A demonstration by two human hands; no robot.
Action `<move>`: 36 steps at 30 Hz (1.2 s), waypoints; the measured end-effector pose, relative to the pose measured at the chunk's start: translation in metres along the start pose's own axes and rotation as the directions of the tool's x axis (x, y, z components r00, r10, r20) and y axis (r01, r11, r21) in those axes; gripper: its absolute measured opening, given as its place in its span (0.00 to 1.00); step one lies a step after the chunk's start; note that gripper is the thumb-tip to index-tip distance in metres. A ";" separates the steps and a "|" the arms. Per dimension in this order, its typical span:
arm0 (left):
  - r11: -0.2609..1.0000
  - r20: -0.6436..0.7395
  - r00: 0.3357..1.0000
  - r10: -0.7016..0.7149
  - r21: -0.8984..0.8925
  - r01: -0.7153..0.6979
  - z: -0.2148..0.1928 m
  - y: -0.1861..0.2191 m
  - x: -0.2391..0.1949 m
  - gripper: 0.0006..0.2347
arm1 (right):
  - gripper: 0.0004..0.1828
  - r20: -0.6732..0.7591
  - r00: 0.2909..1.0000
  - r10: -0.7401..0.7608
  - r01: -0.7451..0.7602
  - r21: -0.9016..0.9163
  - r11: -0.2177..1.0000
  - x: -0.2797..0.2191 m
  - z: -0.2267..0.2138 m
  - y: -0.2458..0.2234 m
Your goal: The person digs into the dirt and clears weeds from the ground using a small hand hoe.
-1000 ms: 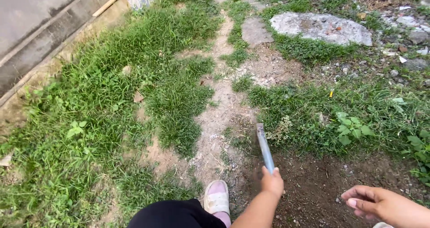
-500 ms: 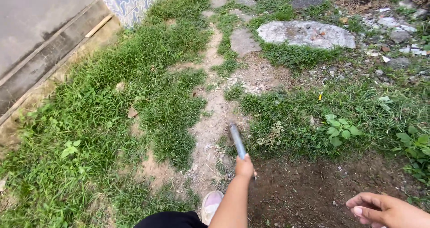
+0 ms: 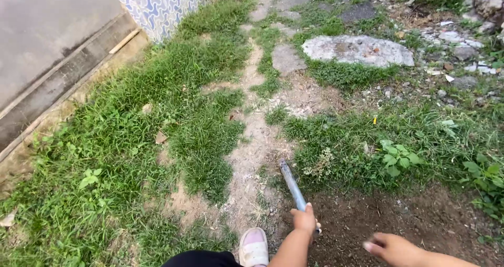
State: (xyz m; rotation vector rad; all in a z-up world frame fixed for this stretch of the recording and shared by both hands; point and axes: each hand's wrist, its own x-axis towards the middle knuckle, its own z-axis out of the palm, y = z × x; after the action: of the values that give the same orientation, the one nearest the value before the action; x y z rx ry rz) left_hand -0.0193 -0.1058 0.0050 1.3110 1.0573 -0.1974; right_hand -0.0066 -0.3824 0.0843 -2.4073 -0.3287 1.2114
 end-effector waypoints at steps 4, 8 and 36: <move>0.998 0.046 0.997 -0.059 0.000 0.059 -0.003 0.002 -0.009 0.24 | 0.38 -0.141 0.990 0.026 0.019 0.313 0.950 0.093 0.030 -0.045; 0.994 0.158 0.986 -0.056 0.101 0.040 -0.005 0.014 -0.025 0.23 | 0.29 -0.038 0.998 0.045 -0.006 0.697 0.717 0.149 0.045 -0.114; 0.176 0.313 0.867 0.388 0.898 -0.403 -0.255 0.321 -0.182 0.24 | 0.31 -0.117 0.985 -0.126 0.166 0.473 0.865 0.150 -0.057 -0.323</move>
State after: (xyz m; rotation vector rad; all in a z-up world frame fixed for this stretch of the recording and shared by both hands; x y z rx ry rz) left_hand -0.0403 0.1334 0.3843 2.6759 0.4308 -0.4913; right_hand 0.1213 -0.0539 0.1599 -1.9535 -0.1547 0.9822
